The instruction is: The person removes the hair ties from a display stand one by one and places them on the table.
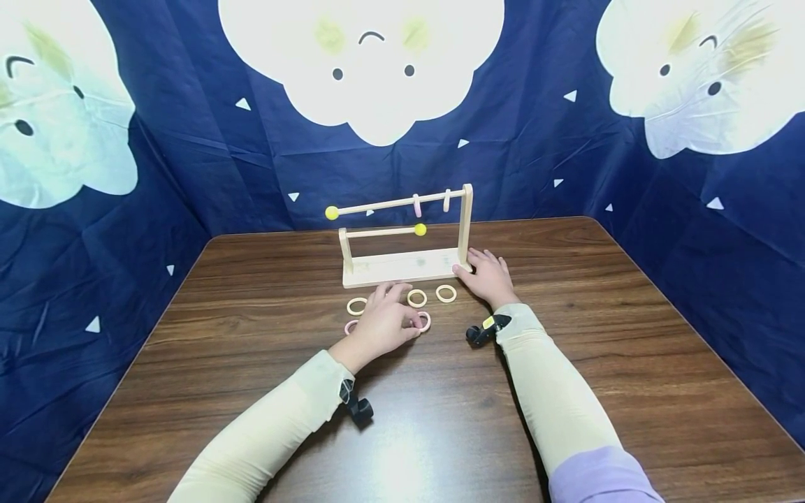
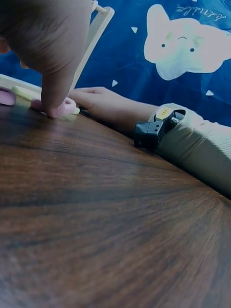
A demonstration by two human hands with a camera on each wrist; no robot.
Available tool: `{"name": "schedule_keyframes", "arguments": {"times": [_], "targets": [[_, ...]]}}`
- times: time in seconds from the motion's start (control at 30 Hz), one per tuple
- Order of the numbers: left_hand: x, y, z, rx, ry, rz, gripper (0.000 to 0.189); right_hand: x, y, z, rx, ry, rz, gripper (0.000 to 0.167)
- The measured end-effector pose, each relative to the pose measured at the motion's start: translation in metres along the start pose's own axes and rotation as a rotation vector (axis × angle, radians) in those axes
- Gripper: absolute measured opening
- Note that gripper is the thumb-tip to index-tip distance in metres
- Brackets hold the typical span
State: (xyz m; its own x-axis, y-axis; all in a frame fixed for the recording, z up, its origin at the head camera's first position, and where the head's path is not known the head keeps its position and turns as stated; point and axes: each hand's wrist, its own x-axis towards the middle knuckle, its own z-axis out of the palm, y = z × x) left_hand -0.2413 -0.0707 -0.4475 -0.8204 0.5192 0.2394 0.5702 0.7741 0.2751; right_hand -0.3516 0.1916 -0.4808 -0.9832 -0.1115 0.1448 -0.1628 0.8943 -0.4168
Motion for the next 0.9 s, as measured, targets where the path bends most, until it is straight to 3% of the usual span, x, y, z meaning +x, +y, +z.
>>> {"name": "schedule_keyframes", "arguments": {"times": [0.4,0.53,0.73,0.9], "targets": [[-0.001,0.000,-0.001,-0.032,-0.022,0.007,0.007,-0.001,-0.002,-0.001,-0.012,-0.007,0.002,0.072],[0.001,0.000,-0.008,-0.076,-0.025,-0.014,0.007,-0.001,-0.002,-0.002,-0.008,-0.004,0.002,0.072],[0.015,-0.003,-0.026,-0.174,0.052,-0.071,0.010,0.000,-0.002,-0.002,-0.009,-0.002,0.000,0.073],[0.035,-0.005,-0.043,-0.355,0.126,-0.126,0.013,0.000,-0.002,-0.001,-0.006,-0.008,0.000,0.073]]}}
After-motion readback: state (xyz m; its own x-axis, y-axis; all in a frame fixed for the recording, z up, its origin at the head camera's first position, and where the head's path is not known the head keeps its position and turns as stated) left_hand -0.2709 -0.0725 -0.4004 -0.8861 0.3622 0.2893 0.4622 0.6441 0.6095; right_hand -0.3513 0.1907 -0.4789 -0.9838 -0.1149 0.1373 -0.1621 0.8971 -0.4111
